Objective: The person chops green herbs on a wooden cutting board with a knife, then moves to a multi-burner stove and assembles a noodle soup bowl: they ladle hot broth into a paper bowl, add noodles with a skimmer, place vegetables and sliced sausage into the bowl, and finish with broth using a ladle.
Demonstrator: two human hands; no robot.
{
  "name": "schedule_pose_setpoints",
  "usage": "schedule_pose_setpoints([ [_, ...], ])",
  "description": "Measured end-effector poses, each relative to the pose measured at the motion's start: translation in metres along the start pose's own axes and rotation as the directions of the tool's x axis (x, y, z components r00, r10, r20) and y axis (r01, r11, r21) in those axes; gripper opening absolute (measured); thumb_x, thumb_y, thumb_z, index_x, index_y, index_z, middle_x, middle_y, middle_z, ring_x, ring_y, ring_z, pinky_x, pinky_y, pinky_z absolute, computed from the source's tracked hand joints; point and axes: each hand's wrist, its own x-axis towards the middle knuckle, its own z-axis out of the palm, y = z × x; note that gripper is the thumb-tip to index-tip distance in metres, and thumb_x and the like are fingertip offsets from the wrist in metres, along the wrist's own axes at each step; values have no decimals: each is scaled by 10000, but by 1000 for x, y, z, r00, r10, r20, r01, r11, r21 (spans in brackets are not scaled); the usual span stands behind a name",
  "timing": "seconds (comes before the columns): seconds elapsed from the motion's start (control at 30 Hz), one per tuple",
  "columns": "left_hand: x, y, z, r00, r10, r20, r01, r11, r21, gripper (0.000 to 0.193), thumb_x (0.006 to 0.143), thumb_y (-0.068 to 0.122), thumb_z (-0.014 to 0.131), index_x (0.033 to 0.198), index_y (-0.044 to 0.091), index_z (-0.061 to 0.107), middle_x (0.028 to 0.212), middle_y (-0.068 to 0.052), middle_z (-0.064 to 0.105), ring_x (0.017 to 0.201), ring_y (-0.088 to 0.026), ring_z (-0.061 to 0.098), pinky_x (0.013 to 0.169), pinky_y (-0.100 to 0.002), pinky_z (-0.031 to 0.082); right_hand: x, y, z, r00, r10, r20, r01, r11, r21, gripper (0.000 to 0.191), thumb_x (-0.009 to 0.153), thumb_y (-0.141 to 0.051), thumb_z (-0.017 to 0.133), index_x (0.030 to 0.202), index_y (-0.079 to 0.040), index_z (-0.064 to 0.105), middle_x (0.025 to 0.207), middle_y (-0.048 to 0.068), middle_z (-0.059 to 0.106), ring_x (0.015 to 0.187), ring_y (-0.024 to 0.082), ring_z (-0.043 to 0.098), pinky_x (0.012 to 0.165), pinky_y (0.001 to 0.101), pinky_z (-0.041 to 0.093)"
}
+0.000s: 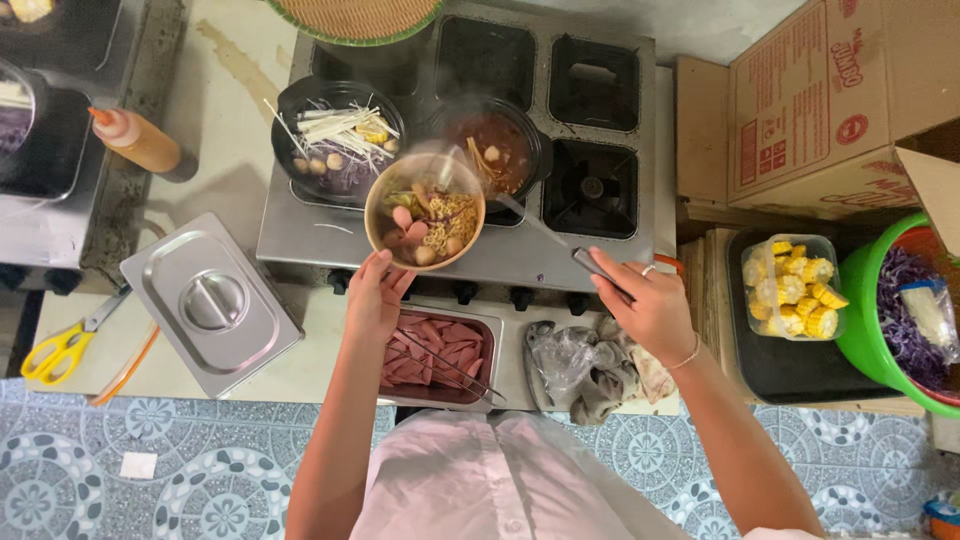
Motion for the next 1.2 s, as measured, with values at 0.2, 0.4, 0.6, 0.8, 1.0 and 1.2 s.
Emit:
schedule_pose_setpoints([
  [0.2, -12, 0, -14, 998, 44, -47, -44, 999, 13, 382, 973, 139, 646, 1282, -63, 550, 1237, -161, 661, 1125, -267, 686, 1044, -402, 553, 6, 24, 3, 974, 211, -79, -205, 976, 73, 314, 957, -107, 751, 1265, -48, 735, 761, 126, 691, 526, 162, 557, 520, 306, 432],
  [0.4, -32, 8, -19, 996, 84, -32, -83, 996, 26, 417, 972, 133, 635, 1318, -76, 533, 1275, -161, 647, 1172, -273, 673, 1075, -413, 538, 24, 59, 47, 978, 207, -38, -210, 972, -109, 304, 961, -152, 744, 1250, -58, 750, 766, 141, 712, 534, 209, 623, 512, 340, 484],
  [0.6, -41, 9, -22, 994, 89, -55, -88, 996, 31, 437, 971, 143, 643, 1328, -79, 523, 1275, -175, 645, 1178, -278, 665, 1076, -430, 534, 36, 71, 88, 994, 107, 8, -97, 931, -352, 305, 970, -196, 702, 1255, -95, 739, 692, 89, 642, 550, 292, 618, 521, 407, 506],
  [0.8, -40, 5, -27, 994, 82, -73, -81, 996, 25, 423, 966, 142, 649, 1313, -72, 536, 1264, -166, 654, 1170, -280, 674, 1079, -429, 537, 28, 60, 70, 992, 96, 76, -68, 947, -313, 299, 954, -209, 714, 1240, -125, 748, 672, 92, 629, 549, 305, 613, 519, 416, 496],
  [1.0, -39, 2, -27, 996, 74, -57, -73, 997, 24, 387, 976, 131, 648, 1295, -59, 542, 1249, -168, 652, 1139, -266, 678, 1069, -437, 541, 18, 63, 37, 997, 55, 57, -43, 980, -195, 288, 955, -186, 727, 1233, -115, 747, 702, 108, 631, 583, 297, 610, 535, 408, 487],
  [1.2, -44, 1, -21, 996, 68, -54, -67, 997, 33, 380, 982, 144, 631, 1291, -62, 552, 1238, -165, 664, 1129, -258, 686, 1047, -424, 553, 23, 81, 69, 986, 162, 33, -151, 961, -230, 294, 973, -194, 724, 1245, -85, 753, 689, 130, 651, 578, 293, 620, 532, 400, 476],
])
